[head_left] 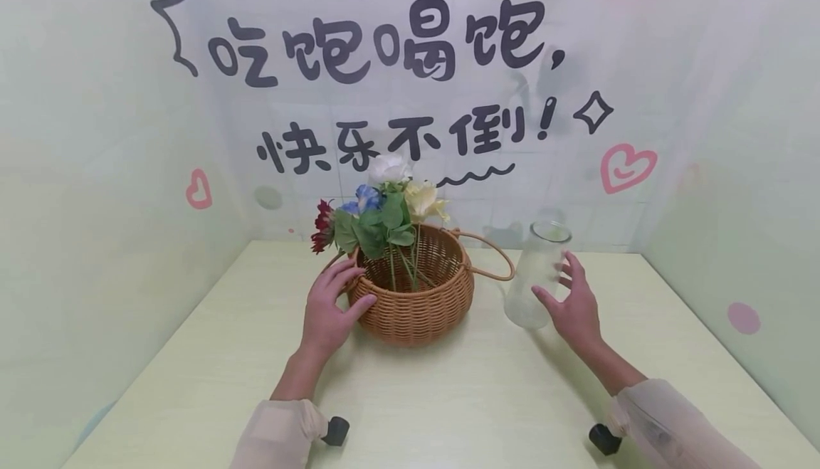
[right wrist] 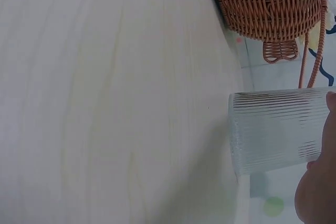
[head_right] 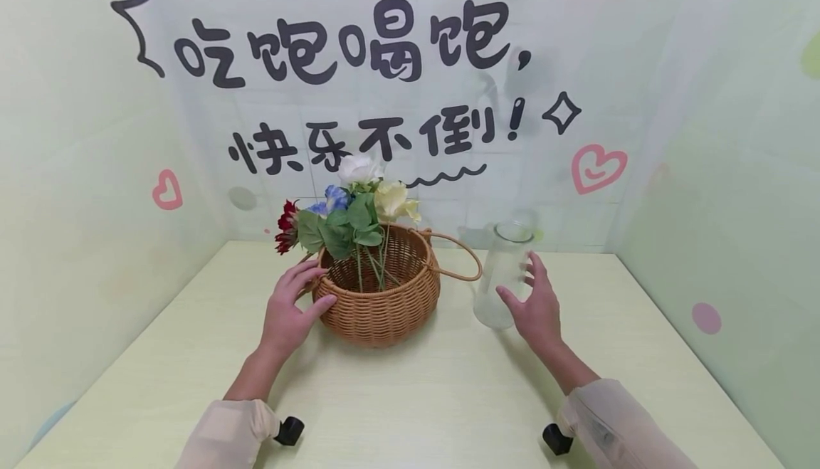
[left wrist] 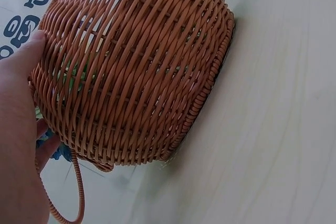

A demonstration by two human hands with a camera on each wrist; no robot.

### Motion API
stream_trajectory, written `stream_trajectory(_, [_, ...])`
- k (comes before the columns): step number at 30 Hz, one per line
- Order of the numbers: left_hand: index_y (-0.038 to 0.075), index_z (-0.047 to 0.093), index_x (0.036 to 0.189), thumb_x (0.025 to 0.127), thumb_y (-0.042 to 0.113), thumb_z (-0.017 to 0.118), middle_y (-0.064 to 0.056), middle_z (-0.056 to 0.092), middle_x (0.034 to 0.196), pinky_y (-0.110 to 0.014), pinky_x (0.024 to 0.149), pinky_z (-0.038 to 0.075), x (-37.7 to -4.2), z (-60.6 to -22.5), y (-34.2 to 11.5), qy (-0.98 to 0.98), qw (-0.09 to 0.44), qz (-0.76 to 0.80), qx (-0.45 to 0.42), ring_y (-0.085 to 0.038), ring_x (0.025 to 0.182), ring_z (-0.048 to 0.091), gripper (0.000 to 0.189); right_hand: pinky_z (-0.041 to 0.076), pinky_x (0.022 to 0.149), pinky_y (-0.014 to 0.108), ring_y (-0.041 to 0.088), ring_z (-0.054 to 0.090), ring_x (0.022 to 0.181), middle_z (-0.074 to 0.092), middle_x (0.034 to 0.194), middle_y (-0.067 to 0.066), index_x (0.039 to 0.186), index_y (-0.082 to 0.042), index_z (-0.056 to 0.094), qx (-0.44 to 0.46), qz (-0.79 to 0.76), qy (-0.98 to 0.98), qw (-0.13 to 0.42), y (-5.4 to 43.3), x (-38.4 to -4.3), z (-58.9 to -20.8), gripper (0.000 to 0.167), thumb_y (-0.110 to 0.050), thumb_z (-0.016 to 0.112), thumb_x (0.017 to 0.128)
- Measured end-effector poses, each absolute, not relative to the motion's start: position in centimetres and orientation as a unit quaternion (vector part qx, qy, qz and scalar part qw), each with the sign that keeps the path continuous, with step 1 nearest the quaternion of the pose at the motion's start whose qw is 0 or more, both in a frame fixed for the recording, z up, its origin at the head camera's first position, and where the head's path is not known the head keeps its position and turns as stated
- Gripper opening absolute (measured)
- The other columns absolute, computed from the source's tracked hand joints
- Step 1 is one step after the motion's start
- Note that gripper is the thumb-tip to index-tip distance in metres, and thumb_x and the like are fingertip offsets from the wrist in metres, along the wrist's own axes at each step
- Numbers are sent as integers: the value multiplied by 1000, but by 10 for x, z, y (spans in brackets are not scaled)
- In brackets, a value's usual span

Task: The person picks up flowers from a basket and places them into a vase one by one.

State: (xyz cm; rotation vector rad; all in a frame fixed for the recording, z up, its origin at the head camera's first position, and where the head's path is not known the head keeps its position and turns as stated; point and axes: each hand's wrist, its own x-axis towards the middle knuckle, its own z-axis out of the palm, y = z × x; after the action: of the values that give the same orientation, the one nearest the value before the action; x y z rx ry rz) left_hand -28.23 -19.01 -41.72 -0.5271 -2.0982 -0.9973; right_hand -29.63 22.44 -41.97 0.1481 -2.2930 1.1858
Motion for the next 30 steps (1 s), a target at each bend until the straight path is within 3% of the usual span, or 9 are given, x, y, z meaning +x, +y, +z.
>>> stream_trajectory(7, [11, 68, 118, 77, 25, 84, -6, 56, 133, -46, 91, 48, -283, -418, -190, -818, 376, -382, -210, -27, 124, 48, 46, 45, 87, 55, 38, 54, 118, 50, 135, 21, 150, -9, 29, 54, 454, -833, 311, 226, -289, -420, 83, -10, 77, 84])
stream_trajectory(13, [12, 68, 119, 77, 26, 83, -6, 56, 134, -47, 95, 44, -283, -417, -189, -820, 376, -378, -209, -27, 125, 47, 46, 42, 75, 22, 24, 58, 113, 55, 131, 12, 147, -11, 36, 34, 462, -812, 355, 225, -280, -415, 76, -8, 77, 83])
stream_trajectory(22, [12, 68, 122, 77, 29, 82, -8, 56, 133, -53, 104, 33, -285, -417, -189, -818, 385, -371, -214, -28, 128, 46, 49, 45, 66, 12, 2, 60, 85, 60, 111, 12, 142, -8, 45, 55, 508, -766, 390, 215, -271, -406, 67, 2, 75, 82])
stream_trajectory(30, [12, 69, 119, 77, 29, 82, -6, 56, 134, -52, 104, 35, -284, -417, -190, -817, 385, -374, -208, -27, 127, 47, 47, 46, 67, 11, 2, 59, 82, 59, 105, 27, 134, 7, 46, 91, 534, -738, 402, 184, -249, -380, 58, 9, 70, 82])
